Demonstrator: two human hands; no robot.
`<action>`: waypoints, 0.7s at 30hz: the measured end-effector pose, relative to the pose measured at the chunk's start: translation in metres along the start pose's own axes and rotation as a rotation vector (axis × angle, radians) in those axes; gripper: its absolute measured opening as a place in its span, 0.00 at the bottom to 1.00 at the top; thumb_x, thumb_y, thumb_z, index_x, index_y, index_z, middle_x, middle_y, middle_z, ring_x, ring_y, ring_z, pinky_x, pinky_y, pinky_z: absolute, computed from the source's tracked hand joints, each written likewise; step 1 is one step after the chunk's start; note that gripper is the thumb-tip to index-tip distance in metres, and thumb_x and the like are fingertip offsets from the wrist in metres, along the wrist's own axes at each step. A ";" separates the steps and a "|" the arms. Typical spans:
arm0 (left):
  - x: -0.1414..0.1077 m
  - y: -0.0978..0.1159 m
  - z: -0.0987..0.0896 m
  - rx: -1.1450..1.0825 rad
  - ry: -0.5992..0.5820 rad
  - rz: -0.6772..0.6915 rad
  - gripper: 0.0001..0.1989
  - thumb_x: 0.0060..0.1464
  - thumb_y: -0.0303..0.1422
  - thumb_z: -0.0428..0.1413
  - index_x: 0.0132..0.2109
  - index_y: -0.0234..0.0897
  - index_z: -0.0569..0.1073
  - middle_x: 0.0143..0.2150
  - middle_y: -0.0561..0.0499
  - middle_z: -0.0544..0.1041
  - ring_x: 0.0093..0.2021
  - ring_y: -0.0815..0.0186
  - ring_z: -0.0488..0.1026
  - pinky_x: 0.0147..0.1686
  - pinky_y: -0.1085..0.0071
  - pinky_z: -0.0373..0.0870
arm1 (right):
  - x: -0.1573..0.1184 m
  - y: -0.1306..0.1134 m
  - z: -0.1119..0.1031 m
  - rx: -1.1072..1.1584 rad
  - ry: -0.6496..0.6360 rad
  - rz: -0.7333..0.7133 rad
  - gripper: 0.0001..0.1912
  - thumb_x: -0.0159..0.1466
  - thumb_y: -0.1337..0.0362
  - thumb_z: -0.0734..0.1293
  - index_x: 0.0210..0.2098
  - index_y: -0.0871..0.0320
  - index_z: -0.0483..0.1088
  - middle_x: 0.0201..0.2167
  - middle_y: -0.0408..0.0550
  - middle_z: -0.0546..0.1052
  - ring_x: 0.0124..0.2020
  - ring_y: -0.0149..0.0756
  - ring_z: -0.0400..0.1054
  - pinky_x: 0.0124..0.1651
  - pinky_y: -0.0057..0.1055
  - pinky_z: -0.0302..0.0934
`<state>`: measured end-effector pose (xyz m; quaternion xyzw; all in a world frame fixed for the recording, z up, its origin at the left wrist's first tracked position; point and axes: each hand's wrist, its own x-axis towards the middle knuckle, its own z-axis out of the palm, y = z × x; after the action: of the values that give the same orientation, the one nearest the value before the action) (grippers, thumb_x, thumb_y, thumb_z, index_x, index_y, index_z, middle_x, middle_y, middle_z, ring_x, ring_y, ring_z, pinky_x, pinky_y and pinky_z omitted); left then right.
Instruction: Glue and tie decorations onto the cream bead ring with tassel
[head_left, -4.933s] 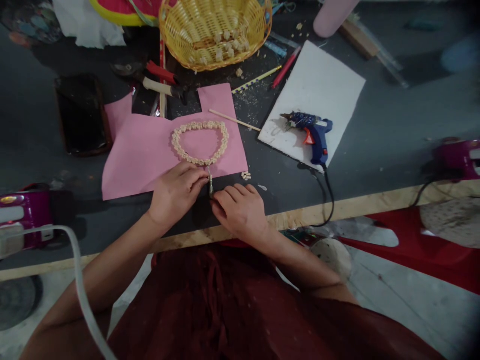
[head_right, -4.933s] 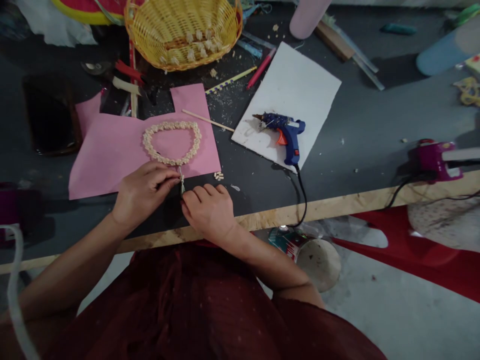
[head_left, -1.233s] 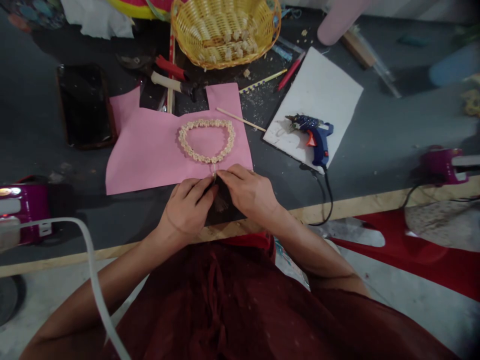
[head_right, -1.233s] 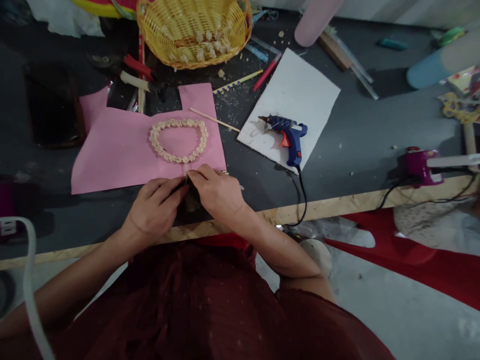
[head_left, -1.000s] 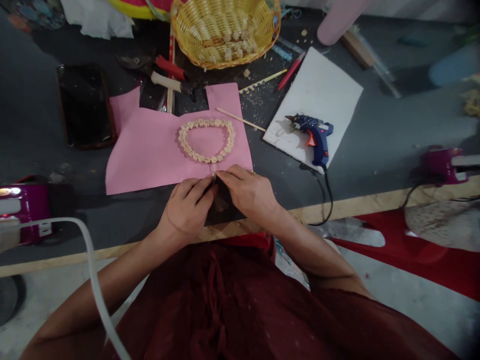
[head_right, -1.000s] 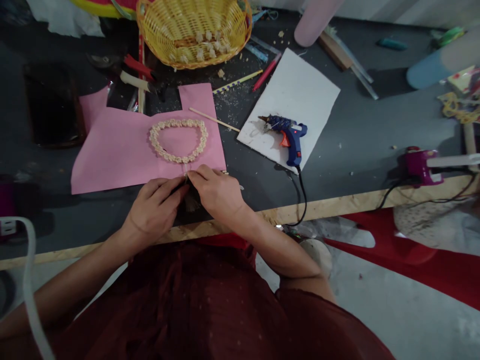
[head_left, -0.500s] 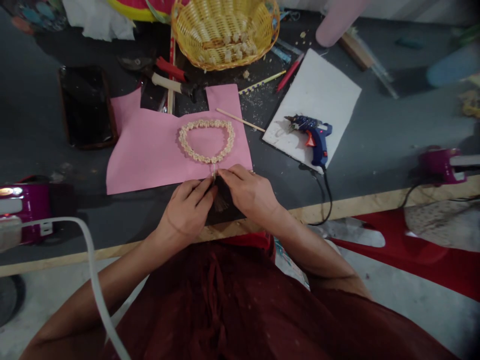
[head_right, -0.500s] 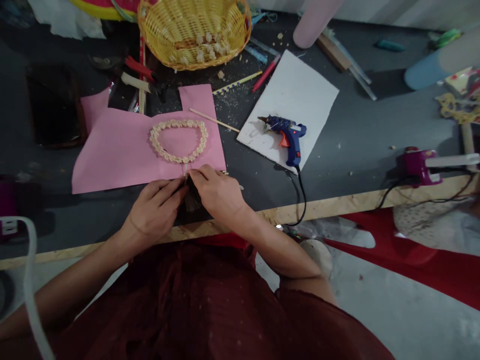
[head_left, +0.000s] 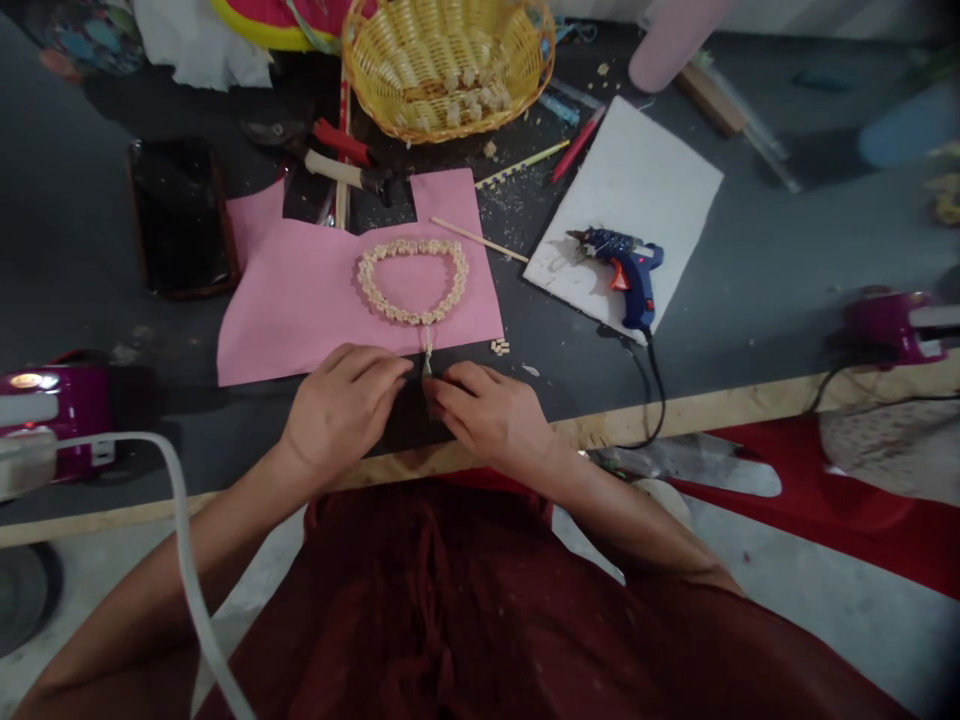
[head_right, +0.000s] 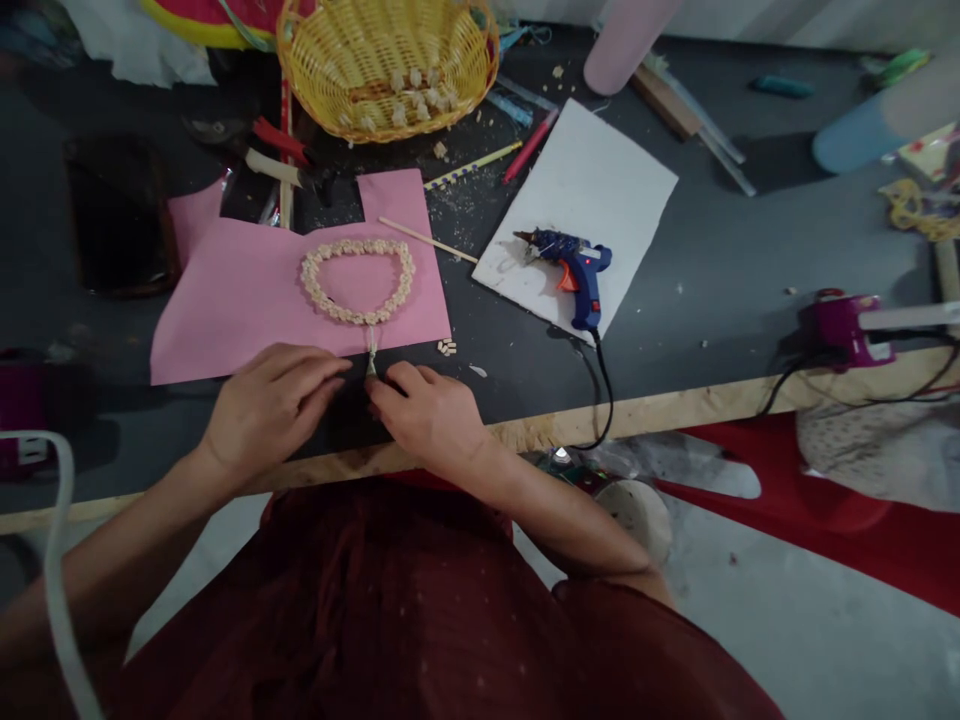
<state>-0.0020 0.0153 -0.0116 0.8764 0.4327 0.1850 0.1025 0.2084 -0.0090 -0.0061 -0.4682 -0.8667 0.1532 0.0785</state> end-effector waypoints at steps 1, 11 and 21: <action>0.005 -0.002 -0.001 0.024 -0.006 -0.019 0.12 0.64 0.29 0.50 0.48 0.36 0.76 0.42 0.44 0.79 0.43 0.57 0.75 0.45 0.59 0.75 | 0.000 0.000 0.000 -0.003 -0.008 -0.004 0.15 0.71 0.62 0.59 0.51 0.56 0.74 0.43 0.49 0.76 0.40 0.35 0.70 0.39 0.30 0.63; 0.012 -0.001 0.003 0.019 -0.007 -0.043 0.11 0.64 0.31 0.51 0.48 0.36 0.76 0.40 0.45 0.78 0.43 0.57 0.74 0.45 0.59 0.74 | -0.002 0.016 0.006 0.308 0.179 -0.007 0.14 0.71 0.65 0.58 0.48 0.60 0.74 0.42 0.52 0.77 0.43 0.34 0.71 0.46 0.31 0.66; 0.028 0.030 -0.002 -0.411 -0.060 -0.181 0.11 0.62 0.31 0.54 0.51 0.36 0.75 0.45 0.48 0.80 0.44 0.64 0.77 0.45 0.67 0.75 | 0.006 0.029 0.005 1.365 0.522 0.308 0.11 0.70 0.54 0.60 0.39 0.54 0.65 0.29 0.40 0.67 0.25 0.26 0.63 0.27 0.25 0.60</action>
<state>0.0342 0.0194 0.0066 0.7999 0.4594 0.2331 0.3079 0.2263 0.0102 -0.0207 -0.4527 -0.4565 0.5503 0.5328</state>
